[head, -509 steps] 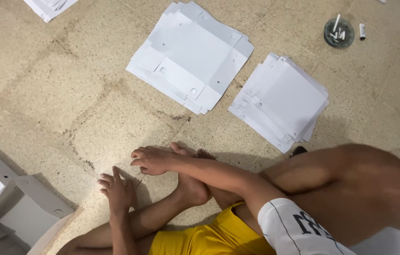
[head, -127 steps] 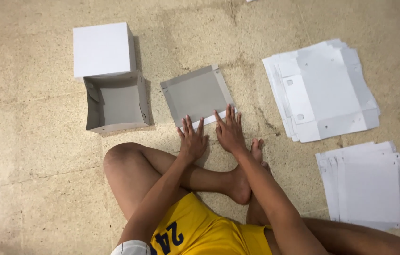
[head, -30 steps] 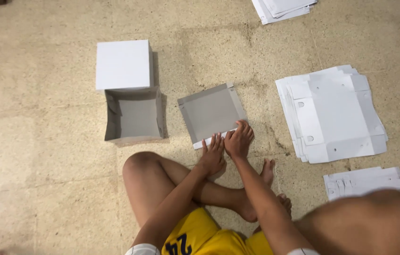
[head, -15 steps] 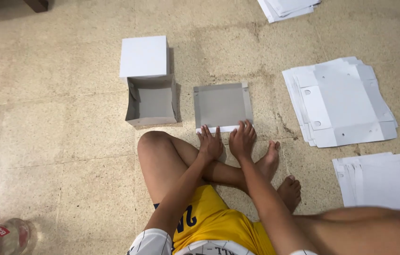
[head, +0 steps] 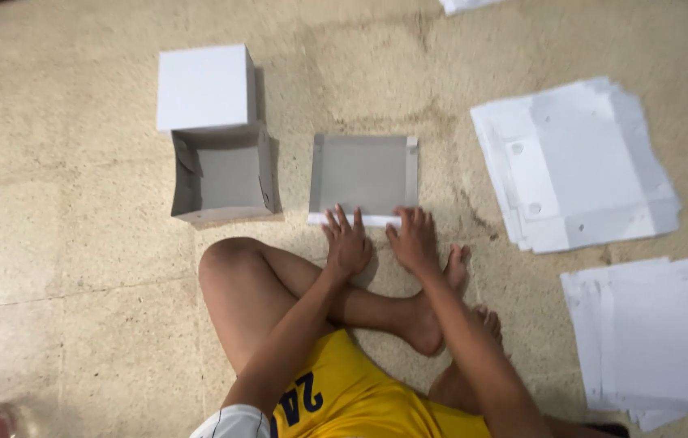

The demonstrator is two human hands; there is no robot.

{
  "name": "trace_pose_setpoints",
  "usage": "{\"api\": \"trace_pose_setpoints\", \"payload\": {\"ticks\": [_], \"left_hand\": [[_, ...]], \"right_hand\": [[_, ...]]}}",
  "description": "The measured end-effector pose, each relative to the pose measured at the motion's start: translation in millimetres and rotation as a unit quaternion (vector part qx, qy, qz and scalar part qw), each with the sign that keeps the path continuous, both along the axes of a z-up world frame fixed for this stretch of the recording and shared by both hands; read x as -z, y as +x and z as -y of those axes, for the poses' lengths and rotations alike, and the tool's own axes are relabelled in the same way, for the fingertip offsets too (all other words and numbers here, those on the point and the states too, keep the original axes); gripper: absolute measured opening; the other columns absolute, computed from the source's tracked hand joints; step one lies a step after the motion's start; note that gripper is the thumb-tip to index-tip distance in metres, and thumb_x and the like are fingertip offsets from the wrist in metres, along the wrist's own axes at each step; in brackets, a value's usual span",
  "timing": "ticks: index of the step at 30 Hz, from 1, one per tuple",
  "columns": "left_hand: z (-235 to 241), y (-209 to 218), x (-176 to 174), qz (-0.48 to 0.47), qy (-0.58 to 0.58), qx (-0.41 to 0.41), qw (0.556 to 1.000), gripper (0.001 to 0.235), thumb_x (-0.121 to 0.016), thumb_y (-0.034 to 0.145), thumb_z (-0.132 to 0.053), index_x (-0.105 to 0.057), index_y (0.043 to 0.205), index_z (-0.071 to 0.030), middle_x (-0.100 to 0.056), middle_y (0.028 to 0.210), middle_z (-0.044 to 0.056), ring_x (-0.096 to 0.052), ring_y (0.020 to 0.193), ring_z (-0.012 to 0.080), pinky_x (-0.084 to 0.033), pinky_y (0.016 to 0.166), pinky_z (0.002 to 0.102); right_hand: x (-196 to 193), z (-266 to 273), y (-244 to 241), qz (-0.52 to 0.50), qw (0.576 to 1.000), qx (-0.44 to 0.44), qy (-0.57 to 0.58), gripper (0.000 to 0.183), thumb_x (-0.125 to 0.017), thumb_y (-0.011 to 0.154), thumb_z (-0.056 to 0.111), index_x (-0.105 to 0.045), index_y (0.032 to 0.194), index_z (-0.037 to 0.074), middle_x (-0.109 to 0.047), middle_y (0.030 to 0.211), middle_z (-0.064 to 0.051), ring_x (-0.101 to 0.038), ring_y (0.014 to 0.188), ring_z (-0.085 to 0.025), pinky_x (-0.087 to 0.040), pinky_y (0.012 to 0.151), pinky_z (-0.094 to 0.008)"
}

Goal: The person assembles a small white cardboard box by folding and interlocking its flaps. They then pick up a flat cardboard sheet and fold its sides to form another box, repeating the folding process on multiple sheets.

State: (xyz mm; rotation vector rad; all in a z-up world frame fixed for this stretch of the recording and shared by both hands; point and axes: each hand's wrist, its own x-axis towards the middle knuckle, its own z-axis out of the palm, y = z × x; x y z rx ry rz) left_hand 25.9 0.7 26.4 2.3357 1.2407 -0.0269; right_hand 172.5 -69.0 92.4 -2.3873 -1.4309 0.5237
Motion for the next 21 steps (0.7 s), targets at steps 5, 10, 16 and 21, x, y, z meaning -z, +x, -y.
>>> {"api": "trace_pose_setpoints", "payload": {"ticks": [5, 10, 16, 21], "left_hand": [[-6, 13, -25, 0.048, -0.014, -0.011, 0.999, 0.077, -0.046, 0.097, -0.024, -0.011, 0.162, -0.003, 0.005, 0.164, 0.035, 0.004, 0.152, 0.0541, -0.004, 0.122, 0.062], [-4, 21, -34, 0.064, -0.012, -0.043, 0.997, 0.083, -0.047, 0.094, -0.023, -0.006, 0.159, 0.007, 0.005, 0.163, 0.037, -0.001, 0.152, 0.0523, -0.006, 0.124, 0.058], [-12, 18, -9, 0.002, -0.033, -0.074, 0.997, 0.081, -0.041, 0.097, -0.033, -0.012, 0.155, 0.015, -0.005, 0.162, 0.038, -0.002, 0.153, 0.0502, 0.003, 0.123, 0.058], [-18, 26, -20, -0.004, -0.012, -0.079, 0.997, 0.081, -0.040, 0.099, -0.037, -0.015, 0.155, 0.014, -0.007, 0.163, 0.037, -0.001, 0.153, 0.0500, 0.001, 0.122, 0.062]], "right_hand": [[36, -1, 20, -0.033, 0.994, -0.011, 0.100, 0.038, -0.066, 0.097, 0.035, -0.056, 0.124, 0.010, -0.056, 0.107, -0.012, -0.057, 0.106, -0.037, -0.044, 0.090, -0.051], [40, -7, 12, -0.024, 0.990, 0.028, 0.133, 0.036, -0.065, 0.098, 0.036, -0.054, 0.122, 0.011, -0.051, 0.105, -0.008, -0.052, 0.104, -0.034, -0.041, 0.089, -0.050], [52, -11, 9, -0.038, 0.990, 0.016, 0.138, 0.025, -0.052, 0.102, 0.020, -0.053, 0.127, 0.016, -0.048, 0.108, -0.006, -0.049, 0.107, -0.034, -0.037, 0.089, -0.052], [40, -10, 8, -0.033, 0.980, 0.023, 0.193, 0.032, -0.052, 0.096, 0.007, -0.057, 0.126, 0.016, -0.047, 0.129, -0.012, -0.045, 0.121, -0.041, -0.036, 0.093, -0.055]]}}
